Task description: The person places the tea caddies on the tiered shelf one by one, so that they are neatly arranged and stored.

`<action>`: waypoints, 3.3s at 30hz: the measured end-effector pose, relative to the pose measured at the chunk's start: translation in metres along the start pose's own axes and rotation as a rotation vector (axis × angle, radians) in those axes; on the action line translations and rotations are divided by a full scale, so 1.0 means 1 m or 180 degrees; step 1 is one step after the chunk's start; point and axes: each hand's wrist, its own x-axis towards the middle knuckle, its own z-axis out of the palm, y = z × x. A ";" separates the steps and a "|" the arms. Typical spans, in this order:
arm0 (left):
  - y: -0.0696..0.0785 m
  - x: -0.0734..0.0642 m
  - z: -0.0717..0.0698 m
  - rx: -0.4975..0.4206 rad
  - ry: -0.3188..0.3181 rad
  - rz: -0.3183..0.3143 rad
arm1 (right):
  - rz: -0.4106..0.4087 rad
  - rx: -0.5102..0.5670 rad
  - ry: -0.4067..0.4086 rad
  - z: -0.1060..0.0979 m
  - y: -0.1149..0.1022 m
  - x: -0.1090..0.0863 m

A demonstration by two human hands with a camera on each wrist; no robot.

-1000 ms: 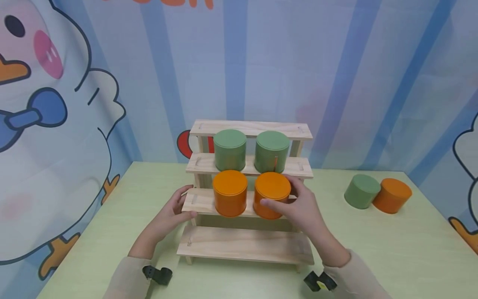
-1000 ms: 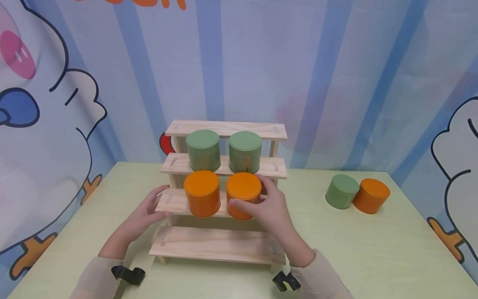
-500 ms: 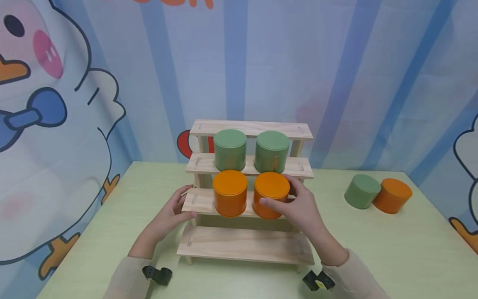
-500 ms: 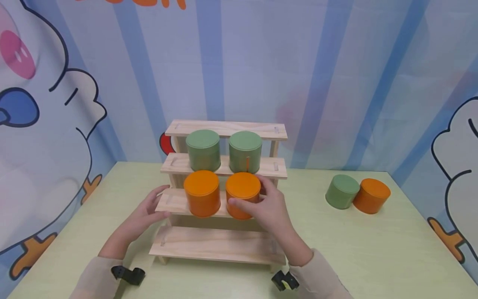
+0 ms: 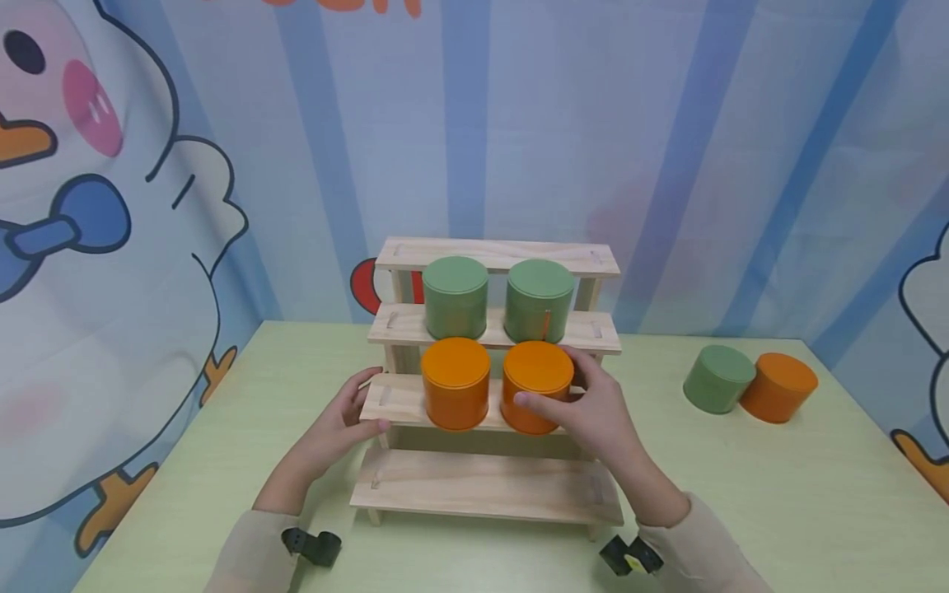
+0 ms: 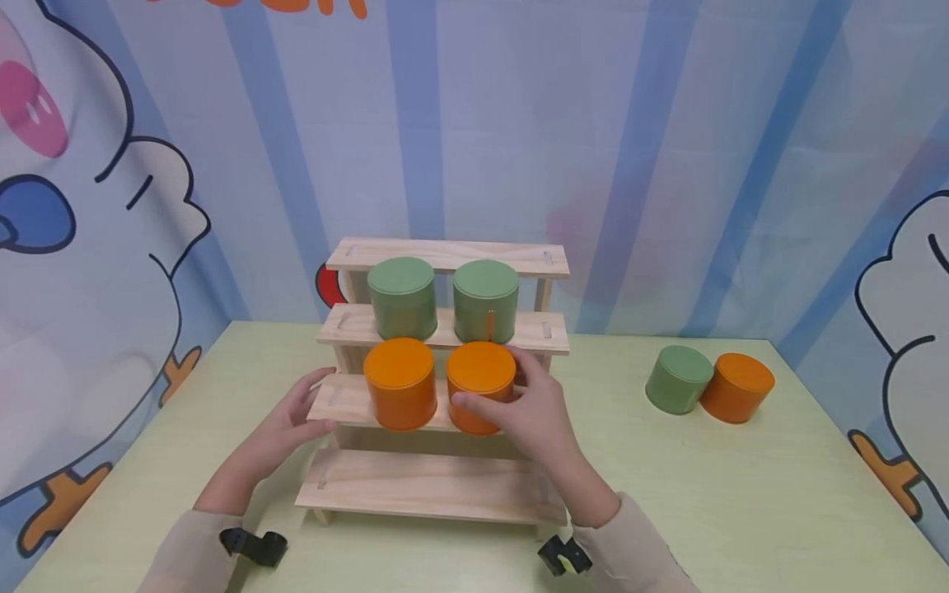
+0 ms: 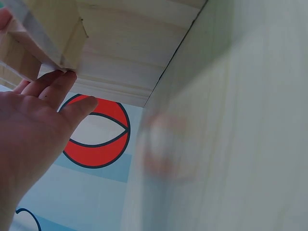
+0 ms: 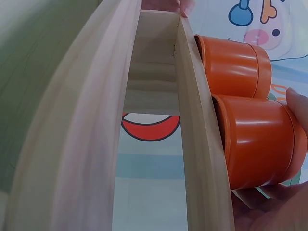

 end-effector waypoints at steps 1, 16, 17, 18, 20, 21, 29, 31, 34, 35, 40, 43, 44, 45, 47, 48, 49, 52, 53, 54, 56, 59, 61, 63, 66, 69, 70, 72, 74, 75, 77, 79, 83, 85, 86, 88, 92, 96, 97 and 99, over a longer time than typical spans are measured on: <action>0.000 0.000 0.000 -0.0002 -0.0002 0.0003 | 0.0000 -0.0008 -0.0003 0.000 0.000 0.000; 0.002 -0.002 0.001 0.0018 0.0014 -0.0017 | -0.0229 -0.0055 -0.0032 -0.019 0.000 -0.004; 0.002 -0.002 0.001 0.0017 0.0016 -0.0021 | -0.0271 -0.0036 -0.0021 -0.023 0.000 -0.004; 0.002 -0.002 0.001 0.0013 0.0016 -0.0025 | -0.0311 -0.0027 -0.0003 -0.027 0.001 -0.004; 0.003 -0.002 0.002 0.0016 0.0023 -0.0040 | -0.0388 -0.0042 0.0041 -0.037 0.003 -0.004; 0.003 -0.002 0.002 0.0020 0.0026 -0.0047 | -0.0424 -0.0057 0.0064 -0.042 0.004 -0.005; 0.004 -0.001 0.003 0.0042 0.0033 -0.0068 | -0.0572 -0.0346 0.0320 -0.094 0.018 -0.005; 0.004 -0.001 0.003 0.0046 0.0035 -0.0069 | -0.0590 -0.0453 0.0415 -0.109 0.022 -0.005; 0.005 -0.002 0.003 0.0050 0.0036 -0.0066 | -0.0594 -0.0523 0.0526 -0.130 0.029 -0.003; 0.005 -0.002 0.003 0.0054 0.0036 -0.0065 | -0.0607 -0.0526 0.0565 -0.137 0.033 -0.003; 0.006 -0.003 0.002 0.0079 0.0051 -0.0075 | -0.0682 -0.0542 0.0665 -0.166 0.048 0.002; 0.005 -0.003 0.002 0.0076 0.0059 -0.0076 | -0.0702 -0.0526 0.0694 -0.180 0.057 0.006; 0.005 -0.003 0.002 0.0076 0.0063 -0.0075 | -0.0701 -0.0506 0.0702 -0.184 0.059 0.008; 0.005 -0.002 0.002 0.0076 0.0066 -0.0075 | -0.0696 -0.0489 0.0721 -0.188 0.062 0.009; 0.005 -0.002 0.002 0.0064 0.0062 -0.0080 | -0.0675 -0.0474 0.0784 -0.196 0.068 0.012; 0.005 -0.002 0.002 0.0062 0.0061 -0.0086 | -0.0652 -0.0480 0.0817 -0.200 0.072 0.012; 0.004 -0.002 0.002 0.0063 0.0063 -0.0094 | -0.0628 -0.0494 0.0850 -0.204 0.075 0.013; 0.004 -0.001 0.003 0.0077 0.0070 -0.0125 | -0.0473 -0.0509 0.0964 -0.214 0.085 0.014; 0.003 -0.001 0.003 0.0081 0.0074 -0.0131 | -0.0412 -0.0526 0.1007 -0.217 0.089 0.015; 0.003 -0.001 0.003 0.0087 0.0081 -0.0135 | -0.0363 -0.0524 0.1053 -0.220 0.092 0.015; 0.003 -0.001 0.003 0.0083 0.0077 -0.0126 | -0.0249 -0.0520 0.1172 -0.224 0.098 0.017; 0.003 -0.001 0.003 0.0062 0.0062 -0.0102 | -0.0099 -0.0590 0.1386 -0.228 0.107 0.019; 0.003 -0.001 0.003 0.0059 0.0054 -0.0092 | 0.0001 -0.0608 0.1510 -0.230 0.113 0.021; 0.003 -0.001 0.002 0.0058 0.0056 -0.0091 | 0.0098 -0.0607 0.1606 -0.232 0.119 0.024; 0.003 -0.001 0.002 0.0056 0.0065 -0.0092 | 0.0254 -0.0536 0.1668 -0.237 0.128 0.027; 0.003 -0.002 0.002 0.0063 0.0076 -0.0099 | 0.0405 -0.0464 0.1690 -0.241 0.137 0.030; 0.003 -0.002 0.002 0.0065 0.0083 -0.0104 | 0.0443 -0.0449 0.1692 -0.242 0.140 0.030; 0.003 -0.002 0.002 0.0074 0.0093 -0.0120 | 0.0503 -0.0410 0.1716 -0.244 0.145 0.031; 0.003 -0.002 0.002 0.0079 0.0101 -0.0131 | 0.0520 -0.0343 0.1750 -0.245 0.153 0.032; 0.002 -0.002 0.002 0.0075 0.0103 -0.0134 | 0.0540 -0.0325 0.1754 -0.246 0.156 0.033; 0.002 -0.002 0.002 0.0075 0.0106 -0.0133 | 0.0593 -0.0296 0.1776 -0.248 0.164 0.035; 0.002 -0.002 0.002 0.0077 0.0108 -0.0127 | 0.0642 -0.0281 0.1789 -0.255 0.183 0.042; 0.002 -0.002 0.002 0.0094 0.0114 -0.0130 | 0.0696 -0.0296 0.1750 -0.277 0.238 0.063; 0.002 -0.002 0.002 0.0095 0.0119 -0.0139 | 0.0742 -0.0266 0.1683 -0.276 0.235 0.061; 0.003 -0.002 0.001 0.0097 0.0121 -0.0142 | 0.0750 -0.0216 0.1603 -0.273 0.227 0.056; 0.003 -0.002 0.001 0.0102 0.0127 -0.0146 | 0.0809 -0.0121 0.1440 -0.263 0.200 0.043; 0.003 -0.003 0.000 0.0099 0.0118 -0.0123 | 0.0880 -0.0052 0.1177 -0.258 0.189 0.034; 0.003 -0.005 0.001 0.0076 0.0103 -0.0110 | 0.0967 -0.0059 0.1125 -0.256 0.193 0.035; 0.003 -0.005 0.001 0.0071 0.0101 -0.0110 | 0.0988 -0.0060 0.1111 -0.255 0.194 0.035; 0.003 -0.005 0.001 0.0073 0.0109 -0.0118 | 0.1014 -0.0084 0.1091 -0.254 0.196 0.035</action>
